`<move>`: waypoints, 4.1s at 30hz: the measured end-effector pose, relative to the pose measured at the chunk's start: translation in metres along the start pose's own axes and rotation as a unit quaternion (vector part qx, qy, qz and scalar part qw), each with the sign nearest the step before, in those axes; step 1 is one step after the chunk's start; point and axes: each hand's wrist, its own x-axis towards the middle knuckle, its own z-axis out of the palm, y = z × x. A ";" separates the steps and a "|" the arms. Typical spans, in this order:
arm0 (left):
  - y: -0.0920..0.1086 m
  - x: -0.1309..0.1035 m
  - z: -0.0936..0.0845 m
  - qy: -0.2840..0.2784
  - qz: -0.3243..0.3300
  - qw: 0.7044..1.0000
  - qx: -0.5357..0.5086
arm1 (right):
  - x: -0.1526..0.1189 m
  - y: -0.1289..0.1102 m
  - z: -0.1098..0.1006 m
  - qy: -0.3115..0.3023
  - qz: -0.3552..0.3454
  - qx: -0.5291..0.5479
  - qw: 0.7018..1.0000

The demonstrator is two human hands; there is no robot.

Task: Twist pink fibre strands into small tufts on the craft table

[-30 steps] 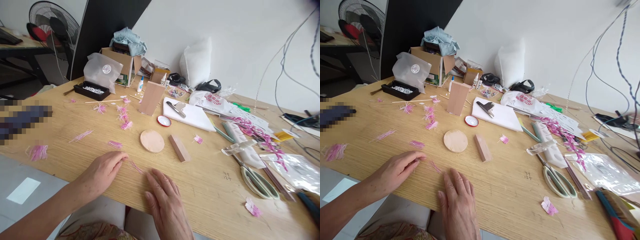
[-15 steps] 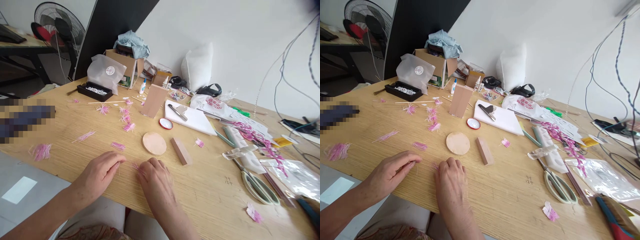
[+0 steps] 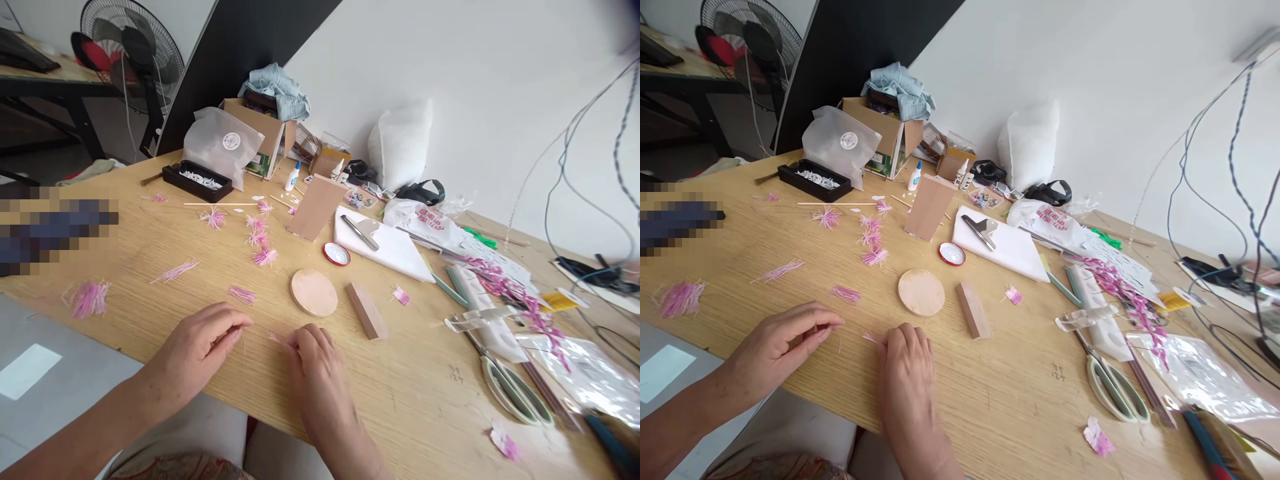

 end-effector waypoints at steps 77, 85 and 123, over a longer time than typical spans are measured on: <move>0.040 0.018 0.042 0.014 -0.184 0.877 -0.444 | 0.001 -0.004 -0.013 -0.093 0.161 0.609 0.771; 0.036 0.014 0.041 0.026 -0.164 0.849 -0.502 | -0.001 -0.004 -0.017 -0.067 0.169 0.649 0.738; 0.023 0.019 0.047 -0.022 -0.105 0.947 -0.304 | -0.007 0.009 -0.018 0.151 -0.165 0.138 0.965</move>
